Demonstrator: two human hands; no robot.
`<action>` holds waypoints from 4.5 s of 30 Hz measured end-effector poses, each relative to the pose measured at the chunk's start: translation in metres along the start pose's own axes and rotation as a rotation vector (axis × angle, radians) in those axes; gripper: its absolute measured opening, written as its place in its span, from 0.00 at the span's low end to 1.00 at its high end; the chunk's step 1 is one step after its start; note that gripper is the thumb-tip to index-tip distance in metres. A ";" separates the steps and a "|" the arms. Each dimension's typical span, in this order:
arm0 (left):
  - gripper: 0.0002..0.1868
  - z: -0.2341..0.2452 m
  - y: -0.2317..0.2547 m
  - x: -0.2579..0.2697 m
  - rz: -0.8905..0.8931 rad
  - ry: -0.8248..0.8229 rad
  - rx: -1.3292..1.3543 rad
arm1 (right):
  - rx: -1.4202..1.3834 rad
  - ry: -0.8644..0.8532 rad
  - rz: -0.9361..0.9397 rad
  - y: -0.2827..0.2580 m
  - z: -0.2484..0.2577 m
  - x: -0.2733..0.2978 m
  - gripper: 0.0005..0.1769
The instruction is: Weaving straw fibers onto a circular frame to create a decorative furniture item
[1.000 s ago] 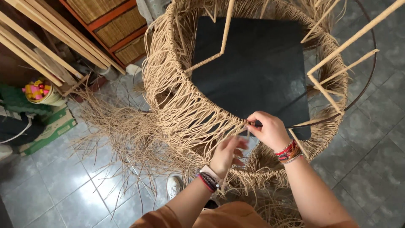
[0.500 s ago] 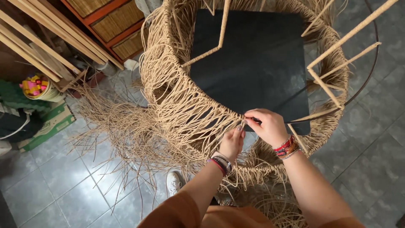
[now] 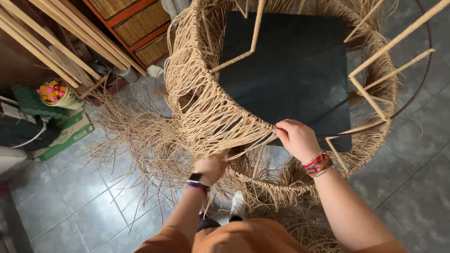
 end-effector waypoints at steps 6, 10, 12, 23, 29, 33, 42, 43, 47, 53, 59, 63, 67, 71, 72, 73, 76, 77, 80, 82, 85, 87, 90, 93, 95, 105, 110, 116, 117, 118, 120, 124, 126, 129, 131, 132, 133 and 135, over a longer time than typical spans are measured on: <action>0.25 0.094 0.026 0.003 -0.339 0.360 0.225 | 0.069 0.039 0.012 -0.027 0.026 -0.009 0.09; 0.14 0.143 0.077 -0.044 -0.612 0.859 0.163 | 0.110 0.040 0.000 -0.024 0.021 -0.007 0.15; 0.15 0.150 0.085 -0.075 -0.692 0.933 0.104 | 0.138 0.050 -0.044 -0.013 0.013 -0.003 0.20; 0.28 0.176 0.076 -0.111 -1.330 0.941 0.094 | 0.547 0.089 -0.269 -0.019 0.007 -0.002 0.26; 0.30 0.181 0.058 -0.130 -1.421 0.741 0.084 | 0.450 0.079 -0.267 -0.015 0.004 0.000 0.23; 0.35 0.164 0.079 -0.123 -1.270 0.647 0.145 | 0.430 0.104 -0.318 -0.019 0.009 -0.003 0.23; 0.26 0.131 0.091 -0.120 -1.160 0.458 -0.049 | 0.387 0.107 -0.285 -0.026 0.009 -0.004 0.22; 0.24 0.133 0.092 -0.121 -1.177 0.469 -0.047 | 0.365 0.114 -0.289 -0.026 0.012 -0.006 0.22; 0.31 0.168 0.121 -0.094 -1.159 0.432 0.174 | 0.260 0.224 -0.317 -0.030 0.023 -0.014 0.23; 0.12 0.103 0.161 -0.088 -1.043 0.537 0.076 | 0.417 0.227 -0.307 -0.011 0.001 0.003 0.16; 0.13 0.121 0.125 -0.094 -1.112 0.527 0.111 | 0.395 0.223 -0.319 -0.017 0.007 -0.001 0.16; 0.15 0.126 0.126 -0.084 -1.049 0.635 0.146 | 0.411 0.236 -0.335 -0.014 0.003 -0.004 0.17; 0.35 0.145 0.123 -0.062 -0.942 0.623 0.157 | 0.474 0.321 -0.318 -0.010 -0.013 0.005 0.13; 0.36 0.171 0.117 -0.009 -0.980 0.683 0.281 | 0.296 0.459 -0.209 -0.057 -0.013 0.028 0.22; 0.36 0.168 0.121 0.002 -0.999 0.686 0.284 | 0.309 0.471 -0.216 -0.077 -0.005 0.038 0.22; 0.30 0.160 0.123 0.018 -1.050 0.569 0.366 | 0.162 0.442 -0.251 -0.100 -0.001 0.054 0.25; 0.21 0.141 0.140 0.079 -1.157 0.287 0.514 | -0.109 0.425 -0.423 -0.157 0.008 0.114 0.29; 0.18 0.132 0.148 0.102 -1.184 0.126 0.575 | -0.253 0.421 -0.547 -0.172 0.008 0.139 0.30; 0.16 0.077 0.165 0.159 -1.199 -0.081 0.605 | -0.256 0.319 -0.783 -0.197 -0.008 0.250 0.27; 0.15 0.040 0.173 0.197 -1.232 -0.157 0.596 | -0.226 0.386 -0.784 -0.220 0.024 0.298 0.20; 0.14 -0.021 0.197 0.256 -1.280 -0.243 0.592 | -0.190 0.449 -0.818 -0.239 0.060 0.382 0.19; 0.14 -0.053 0.215 0.300 -1.299 -0.280 0.605 | -0.180 0.445 -0.878 -0.249 0.066 0.445 0.25; 0.11 -0.099 0.245 0.371 -1.211 -0.411 0.559 | -0.196 0.402 -1.000 -0.256 0.070 0.543 0.31; 0.15 -0.169 0.251 0.414 -1.006 -0.559 0.569 | -0.303 0.354 -1.029 -0.251 0.077 0.609 0.33; 0.21 -0.231 0.238 0.431 -0.733 -0.684 0.828 | -0.264 0.524 -0.963 -0.242 0.082 0.650 0.39; 0.24 -0.281 0.224 0.484 0.101 -0.796 1.173 | -0.964 0.702 -1.623 -0.125 -0.052 0.847 0.35; 0.24 -0.319 0.217 0.487 0.170 -0.769 1.279 | -1.116 0.693 -1.770 -0.074 -0.102 0.843 0.36; 0.22 -0.339 0.189 0.503 0.269 -0.822 1.107 | -1.215 0.594 -1.908 -0.042 -0.102 0.806 0.43; 0.22 -0.327 0.196 0.508 0.268 -0.822 1.107 | -1.215 0.595 -1.908 -0.051 -0.088 0.803 0.43; 0.21 -0.319 0.200 0.521 0.343 -0.952 0.983 | -0.903 0.434 -1.677 -0.057 -0.064 0.792 0.36; 0.23 -0.320 0.201 0.541 0.405 -1.088 0.859 | -0.588 0.285 -1.428 -0.085 0.001 0.764 0.30; 0.42 -0.316 0.234 0.586 0.466 -1.454 1.019 | -1.523 1.165 -1.631 -0.169 0.083 0.765 0.08; 0.46 -0.304 0.270 0.589 0.387 -1.535 1.117 | -1.497 1.141 -1.479 -0.200 0.106 0.774 0.08; 0.24 -0.281 0.317 0.577 0.392 -1.581 1.629 | -1.573 1.232 -1.474 -0.254 0.137 0.797 0.08; 0.12 -0.235 0.352 0.552 0.352 -1.341 1.714 | -1.472 1.290 -1.567 -0.279 0.155 0.818 0.13; 0.12 -0.223 0.356 0.546 0.336 -1.354 1.705 | -1.466 1.309 -1.553 -0.290 0.170 0.818 0.13; 0.14 -0.212 0.359 0.538 0.325 -1.270 1.659 | -1.429 1.272 -1.618 -0.300 0.184 0.820 0.14; 0.17 -0.193 0.361 0.533 0.303 -1.193 1.611 | -1.388 1.244 -1.672 -0.313 0.201 0.825 0.19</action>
Point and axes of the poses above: each hand's wrist, its own x-axis away from the middle knuckle, its own z-axis out of the back of the hand, y = z × x, the point moved 5 cm from there along -x, towards the middle knuckle, and after that the axes turned 7 degrees about y, right-handed, at the moved point
